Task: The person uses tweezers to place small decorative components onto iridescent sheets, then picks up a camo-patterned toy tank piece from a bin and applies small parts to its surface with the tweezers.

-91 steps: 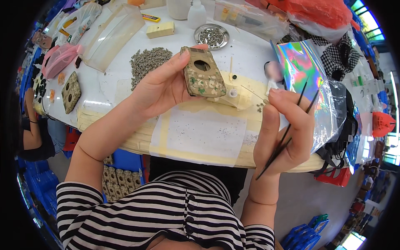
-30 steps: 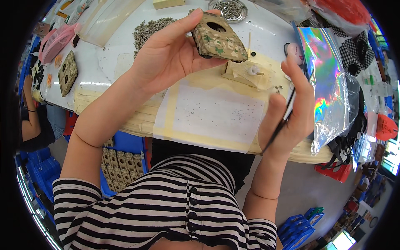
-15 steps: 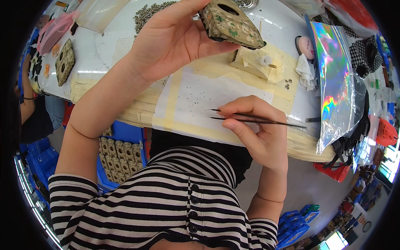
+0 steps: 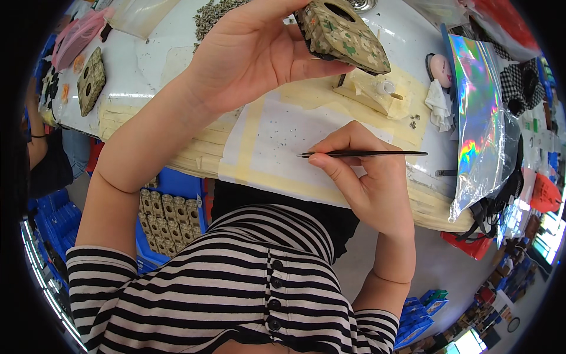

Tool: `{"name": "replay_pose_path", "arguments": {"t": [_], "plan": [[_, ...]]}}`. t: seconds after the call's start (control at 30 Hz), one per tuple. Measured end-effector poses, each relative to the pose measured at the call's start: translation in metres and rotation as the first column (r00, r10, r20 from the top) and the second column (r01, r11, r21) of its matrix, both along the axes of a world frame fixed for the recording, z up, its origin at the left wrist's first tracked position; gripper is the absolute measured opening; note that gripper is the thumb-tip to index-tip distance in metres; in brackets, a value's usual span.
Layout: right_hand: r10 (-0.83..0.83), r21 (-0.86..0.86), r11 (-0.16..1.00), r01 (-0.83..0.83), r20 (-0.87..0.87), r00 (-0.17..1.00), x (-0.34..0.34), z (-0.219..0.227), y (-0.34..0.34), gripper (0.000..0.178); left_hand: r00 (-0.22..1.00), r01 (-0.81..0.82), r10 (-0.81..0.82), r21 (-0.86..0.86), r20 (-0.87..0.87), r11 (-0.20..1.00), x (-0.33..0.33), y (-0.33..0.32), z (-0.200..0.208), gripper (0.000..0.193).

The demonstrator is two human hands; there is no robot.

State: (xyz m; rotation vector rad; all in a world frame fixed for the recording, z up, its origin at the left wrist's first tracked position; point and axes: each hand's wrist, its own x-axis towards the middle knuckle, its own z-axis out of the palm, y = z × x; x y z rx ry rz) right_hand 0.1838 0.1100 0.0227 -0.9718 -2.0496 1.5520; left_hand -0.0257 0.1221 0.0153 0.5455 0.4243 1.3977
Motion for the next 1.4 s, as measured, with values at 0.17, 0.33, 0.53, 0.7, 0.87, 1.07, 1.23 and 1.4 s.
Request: {"name": "replay_pose_path", "arguments": {"t": [0.17, 0.33, 0.53, 0.7, 0.87, 1.07, 1.23, 1.4], "plan": [[0.021, 0.033, 0.999, -0.022, 0.027, 0.999, -0.002, 0.004, 0.0, 0.01, 1.0, -0.005, 0.005, 0.018, 0.006, 1.0, 0.001, 0.0, 0.0, 0.033], [0.027, 0.026, 0.999, -0.028, 0.037, 0.999, -0.004, 0.004, 0.001, 0.01, 1.0, -0.01, 0.01, 0.012, 0.003, 1.0, 0.0, 0.0, 0.0, 0.032], [0.041, 0.065, 0.997, -0.044, 0.052, 0.998, -0.004, 0.006, 0.001, 0.01, 1.0, -0.007, 0.007, 0.025, 0.019, 1.0, 0.001, 0.0, 0.001, 0.031], [0.04, 0.067, 0.997, -0.043, 0.043, 0.998, -0.002, 0.003, 0.001, 0.01, 0.999, 0.035, -0.034, -0.013, 0.019, 0.999, -0.001, -0.001, 0.002, 0.032], [0.008, 0.035, 0.999, -0.007, -0.011, 1.0, 0.001, -0.003, 0.001, 0.01, 0.987, 0.139, -0.119, -0.187, 0.113, 0.973, -0.006, 0.0, 0.007, 0.036], [-0.067, -0.01, 0.998, 0.066, -0.084, 0.994, 0.003, -0.002, -0.002, 0.01, 0.983, 0.159, -0.142, -0.156, 0.112, 0.975, -0.007, 0.0, 0.004, 0.037], [-0.19, 0.082, 0.971, 0.226, -0.313, 0.93, 0.012, 0.027, -0.001, 0.013, 0.995, -0.064, 0.062, -0.014, -0.083, 0.998, 0.0, -0.003, 0.003, 0.036], [-0.249, 0.295, 0.859, 0.418, -0.473, 0.845, 0.01, 0.058, 0.004, 0.019, 0.97, -0.07, 0.059, -0.041, -0.235, 0.997, 0.002, -0.005, 0.014, 0.042]]}}
